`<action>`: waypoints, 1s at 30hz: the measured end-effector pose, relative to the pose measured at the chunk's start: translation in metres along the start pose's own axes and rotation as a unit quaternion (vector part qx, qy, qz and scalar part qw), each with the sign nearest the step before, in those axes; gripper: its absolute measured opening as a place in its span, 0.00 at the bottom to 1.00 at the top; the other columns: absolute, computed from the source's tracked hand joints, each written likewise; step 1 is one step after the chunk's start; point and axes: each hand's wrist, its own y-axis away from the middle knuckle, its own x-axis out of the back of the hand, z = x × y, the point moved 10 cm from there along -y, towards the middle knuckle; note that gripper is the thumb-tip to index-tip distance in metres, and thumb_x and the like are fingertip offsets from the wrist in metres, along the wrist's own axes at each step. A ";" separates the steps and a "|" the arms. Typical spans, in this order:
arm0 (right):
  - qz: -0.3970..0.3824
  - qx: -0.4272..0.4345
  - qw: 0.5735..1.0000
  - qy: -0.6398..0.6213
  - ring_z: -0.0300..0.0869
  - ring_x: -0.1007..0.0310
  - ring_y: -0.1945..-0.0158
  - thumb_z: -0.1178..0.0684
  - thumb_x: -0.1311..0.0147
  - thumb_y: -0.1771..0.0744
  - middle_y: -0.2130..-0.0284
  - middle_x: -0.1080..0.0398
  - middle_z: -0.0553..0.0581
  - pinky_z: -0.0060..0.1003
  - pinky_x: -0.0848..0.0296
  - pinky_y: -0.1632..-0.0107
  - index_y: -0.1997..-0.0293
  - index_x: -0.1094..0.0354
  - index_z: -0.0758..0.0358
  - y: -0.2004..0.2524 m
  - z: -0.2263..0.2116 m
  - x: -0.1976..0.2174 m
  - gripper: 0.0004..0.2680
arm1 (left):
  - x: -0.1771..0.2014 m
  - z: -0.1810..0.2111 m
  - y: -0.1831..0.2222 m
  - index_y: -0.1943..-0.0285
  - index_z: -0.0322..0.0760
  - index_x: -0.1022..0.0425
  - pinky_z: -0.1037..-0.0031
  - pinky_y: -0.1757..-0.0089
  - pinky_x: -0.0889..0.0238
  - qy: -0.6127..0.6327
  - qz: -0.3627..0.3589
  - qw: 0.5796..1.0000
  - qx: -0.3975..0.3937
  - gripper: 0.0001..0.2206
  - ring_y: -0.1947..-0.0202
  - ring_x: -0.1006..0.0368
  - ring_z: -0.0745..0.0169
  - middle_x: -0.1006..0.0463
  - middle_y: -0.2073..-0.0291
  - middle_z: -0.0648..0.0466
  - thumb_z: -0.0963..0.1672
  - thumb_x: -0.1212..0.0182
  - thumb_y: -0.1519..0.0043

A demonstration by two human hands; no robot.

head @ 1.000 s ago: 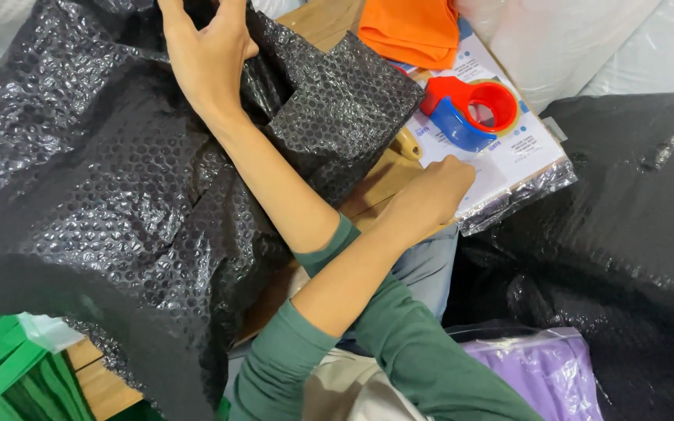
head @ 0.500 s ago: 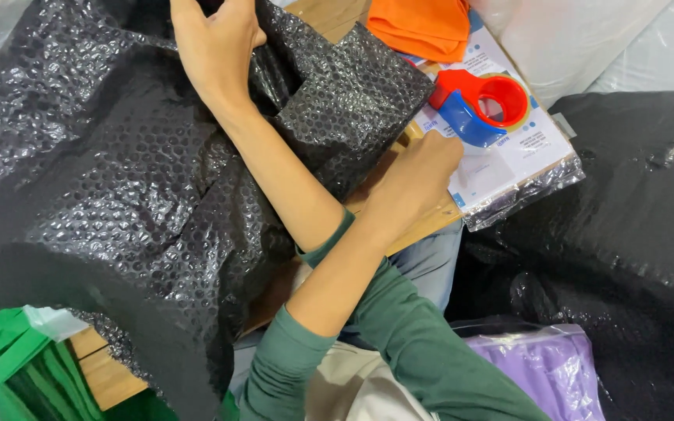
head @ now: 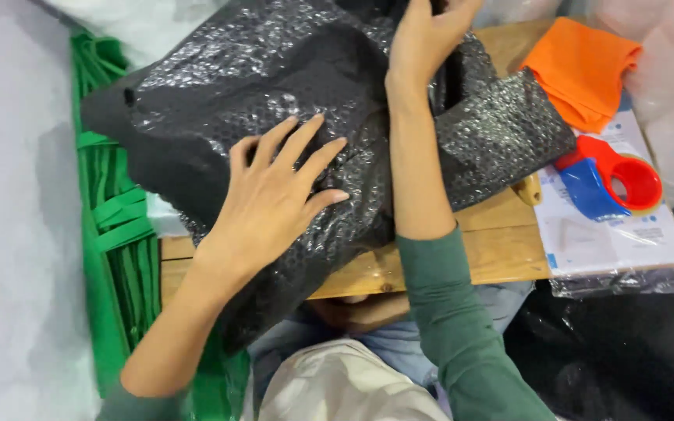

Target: The person wraps an object in black bubble wrap, secures the package with tape, and prepares shipping materials.

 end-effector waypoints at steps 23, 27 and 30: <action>-0.576 0.110 0.795 0.155 0.37 0.27 0.57 0.61 0.36 0.28 0.57 0.26 0.55 0.28 0.27 0.53 0.52 0.28 0.63 0.090 -0.194 -0.080 0.04 | -0.035 -0.040 0.017 0.58 0.39 0.17 0.42 0.48 0.34 0.179 0.064 0.982 -0.010 0.11 0.43 0.28 0.28 0.22 0.49 0.48 0.48 0.42 0.32; -0.660 0.100 0.718 0.198 0.38 0.28 0.58 0.59 0.34 0.30 0.59 0.25 0.57 0.30 0.26 0.49 0.54 0.29 0.65 0.099 -0.230 -0.072 0.06 | -0.039 -0.045 0.016 0.54 0.37 0.17 0.39 0.46 0.37 0.211 0.047 0.976 0.015 0.12 0.42 0.29 0.26 0.22 0.48 0.48 0.47 0.43 0.32; -0.750 0.069 0.519 0.404 0.39 0.24 0.52 0.42 0.30 0.43 0.55 0.22 0.50 0.37 0.29 0.47 0.52 0.26 0.55 0.127 -0.191 -0.047 0.19 | -0.032 -0.051 0.016 0.50 0.35 0.23 0.38 0.45 0.38 0.247 0.039 0.968 0.030 0.11 0.40 0.30 0.25 0.21 0.48 0.48 0.46 0.42 0.33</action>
